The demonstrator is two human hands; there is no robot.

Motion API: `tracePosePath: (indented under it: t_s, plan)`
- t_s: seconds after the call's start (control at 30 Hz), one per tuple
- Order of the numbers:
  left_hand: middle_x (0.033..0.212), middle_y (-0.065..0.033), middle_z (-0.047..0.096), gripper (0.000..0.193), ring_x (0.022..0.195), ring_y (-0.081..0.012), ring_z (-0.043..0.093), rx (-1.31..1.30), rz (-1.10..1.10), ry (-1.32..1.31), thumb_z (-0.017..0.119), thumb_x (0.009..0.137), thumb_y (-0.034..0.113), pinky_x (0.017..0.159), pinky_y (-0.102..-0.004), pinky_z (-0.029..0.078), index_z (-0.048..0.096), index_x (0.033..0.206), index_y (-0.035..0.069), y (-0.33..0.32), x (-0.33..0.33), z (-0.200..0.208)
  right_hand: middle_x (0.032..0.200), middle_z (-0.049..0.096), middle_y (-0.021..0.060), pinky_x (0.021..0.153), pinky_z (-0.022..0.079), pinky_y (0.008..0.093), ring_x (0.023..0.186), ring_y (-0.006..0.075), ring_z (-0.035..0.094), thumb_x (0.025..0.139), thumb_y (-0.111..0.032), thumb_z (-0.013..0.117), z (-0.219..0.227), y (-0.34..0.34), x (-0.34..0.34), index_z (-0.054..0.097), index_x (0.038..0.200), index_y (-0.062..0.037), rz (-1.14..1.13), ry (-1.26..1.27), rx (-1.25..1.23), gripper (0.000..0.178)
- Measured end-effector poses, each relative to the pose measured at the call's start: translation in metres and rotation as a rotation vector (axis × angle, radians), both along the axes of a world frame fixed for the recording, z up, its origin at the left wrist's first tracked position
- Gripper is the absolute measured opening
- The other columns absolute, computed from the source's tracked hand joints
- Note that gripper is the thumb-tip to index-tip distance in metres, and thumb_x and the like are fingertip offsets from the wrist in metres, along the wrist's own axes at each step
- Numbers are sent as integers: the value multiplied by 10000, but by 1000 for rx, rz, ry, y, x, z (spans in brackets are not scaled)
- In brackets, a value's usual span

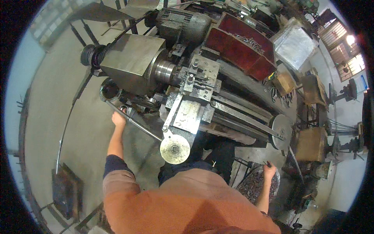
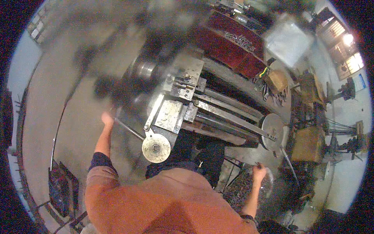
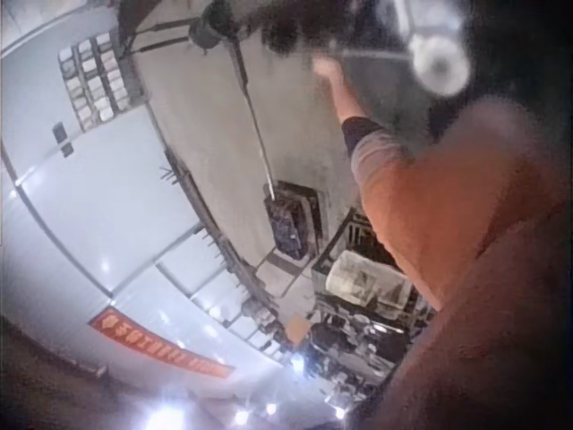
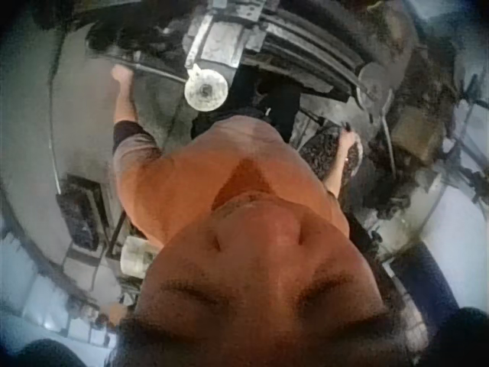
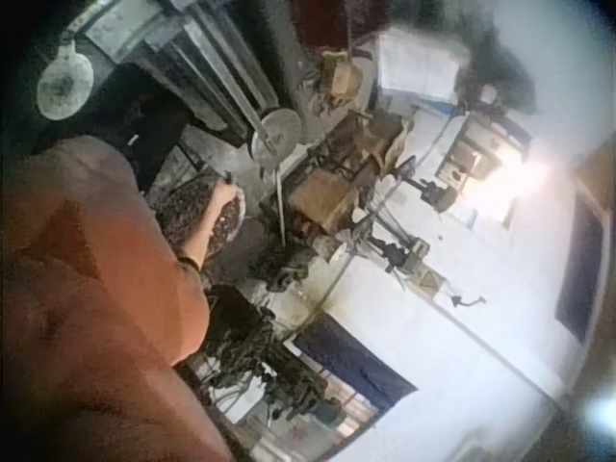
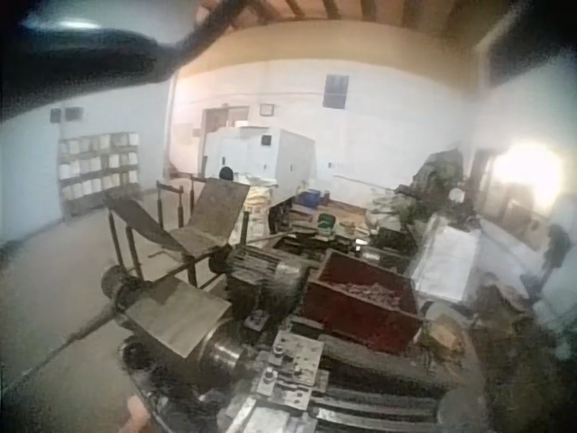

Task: The person operates a metal lathe, repeatedly loading small metal rods into the chuck, machining them, and removing the finished pieces. The person places the finished parts into a nearby container and continues the cycle with new rods.

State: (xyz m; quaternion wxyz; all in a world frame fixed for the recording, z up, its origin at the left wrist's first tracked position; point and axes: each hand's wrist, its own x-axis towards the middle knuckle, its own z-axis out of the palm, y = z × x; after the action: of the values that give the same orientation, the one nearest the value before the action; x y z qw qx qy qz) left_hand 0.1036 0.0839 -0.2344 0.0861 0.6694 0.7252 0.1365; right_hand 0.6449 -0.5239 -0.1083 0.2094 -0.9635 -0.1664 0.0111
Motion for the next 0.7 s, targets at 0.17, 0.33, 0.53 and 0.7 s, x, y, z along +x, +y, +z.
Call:
tracePosePath:
  t_s: [0.17, 0.33, 0.53, 0.7]
  plan:
    - [983, -186, 596, 410, 878, -371, 583, -85, -57, 73, 540, 767, 412, 736, -438, 470, 573, 1002, 78, 30, -13, -82, 715, 624, 186, 664, 471, 330, 671, 254, 616, 594, -82, 578, 18, 46, -2, 656, 882, 0, 83, 60, 97, 309]
    - [925, -157, 626, 376, 847, -352, 604, -250, -301, 296, 575, 749, 310, 752, -432, 478, 557, 1065, 108, 3, -30, 41, 745, 640, 171, 686, 482, 348, 680, 271, 624, 589, -89, 594, 72, 95, 16, 658, 874, -4, 336, -156, 133, 304]
    - [987, -177, 608, 379, 937, -327, 580, -262, -238, 59, 614, 736, 296, 786, -431, 462, 580, 1033, 63, -4, -50, 45, 911, 643, 143, 783, 466, 302, 864, 236, 620, 576, -56, 597, 174, 265, -23, 638, 957, -38, 794, -232, 331, 383]
    - [821, -168, 598, 251, 807, -331, 576, 133, -151, 85, 552, 788, 262, 678, -426, 455, 591, 929, 58, -10, -99, 188, 843, 619, 106, 738, 460, 361, 812, 275, 557, 570, -115, 628, 214, 419, -122, 647, 847, -72, 1311, -310, 476, 281]
